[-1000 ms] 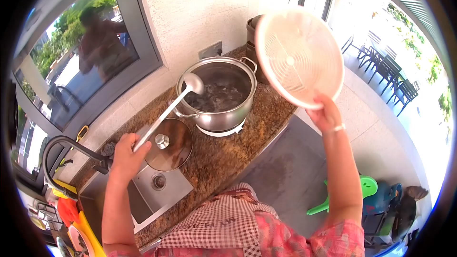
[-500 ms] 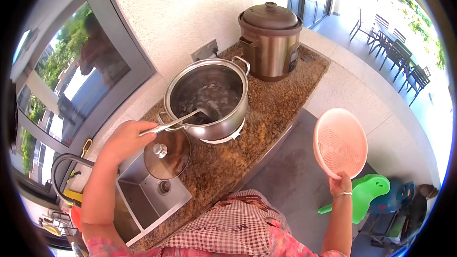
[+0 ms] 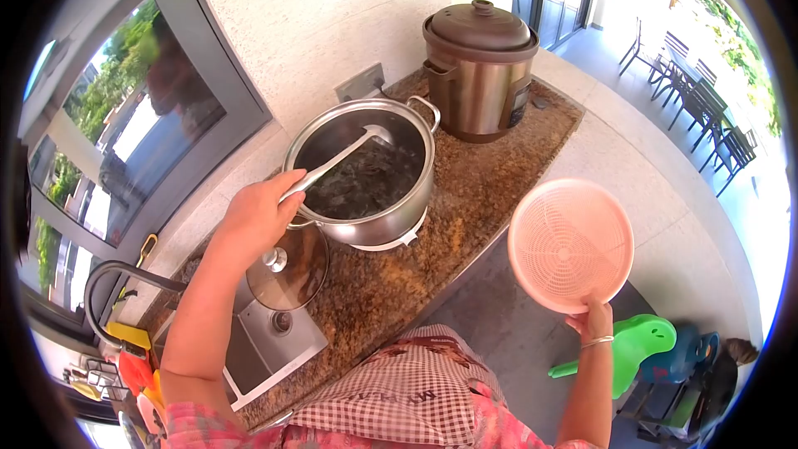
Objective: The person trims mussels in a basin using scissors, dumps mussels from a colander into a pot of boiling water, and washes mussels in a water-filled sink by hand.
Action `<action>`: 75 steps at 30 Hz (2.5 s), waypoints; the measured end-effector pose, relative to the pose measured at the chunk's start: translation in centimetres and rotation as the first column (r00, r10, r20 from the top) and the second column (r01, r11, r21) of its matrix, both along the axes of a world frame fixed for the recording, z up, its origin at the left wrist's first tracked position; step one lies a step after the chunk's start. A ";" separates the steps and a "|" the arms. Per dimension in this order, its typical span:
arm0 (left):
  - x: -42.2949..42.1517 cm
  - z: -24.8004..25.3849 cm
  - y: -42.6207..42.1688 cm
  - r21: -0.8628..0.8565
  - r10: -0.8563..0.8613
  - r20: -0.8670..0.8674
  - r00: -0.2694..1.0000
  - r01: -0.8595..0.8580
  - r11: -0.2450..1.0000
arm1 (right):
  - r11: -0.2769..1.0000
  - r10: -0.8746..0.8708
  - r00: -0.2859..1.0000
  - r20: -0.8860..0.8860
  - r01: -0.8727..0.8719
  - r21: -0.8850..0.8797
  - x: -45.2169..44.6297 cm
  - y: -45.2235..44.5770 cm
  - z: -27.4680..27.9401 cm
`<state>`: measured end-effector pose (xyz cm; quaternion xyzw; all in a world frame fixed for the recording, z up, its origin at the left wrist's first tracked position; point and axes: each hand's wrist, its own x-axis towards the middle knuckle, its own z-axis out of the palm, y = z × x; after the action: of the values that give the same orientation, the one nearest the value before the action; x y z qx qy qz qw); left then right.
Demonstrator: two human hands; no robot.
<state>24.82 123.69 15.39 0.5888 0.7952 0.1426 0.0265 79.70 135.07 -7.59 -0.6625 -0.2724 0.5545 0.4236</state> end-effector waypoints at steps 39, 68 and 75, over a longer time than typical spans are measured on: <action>-1.4 -0.6 -0.5 -0.225 -0.073 0.123 0.990 0.100 0.969 | 0.865 0.449 0.882 -0.141 -0.469 -0.178 -6.6 -7.8 4.2; -7.0 -17.8 -18.0 0.166 0.257 0.737 0.625 -0.536 0.828 | 0.824 0.509 0.847 -0.154 -0.531 -0.198 -8.7 -11.3 3.0; -11.3 -23.0 -15.1 0.186 0.487 0.546 0.681 -0.666 0.722 | 0.845 0.475 0.854 -0.213 -0.510 -0.162 -8.6 -12.6 3.0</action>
<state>13.48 108.58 -7.64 0.2441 0.8696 0.4257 0.0552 71.08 122.48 -4.55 -0.5633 -0.3370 0.7232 0.2146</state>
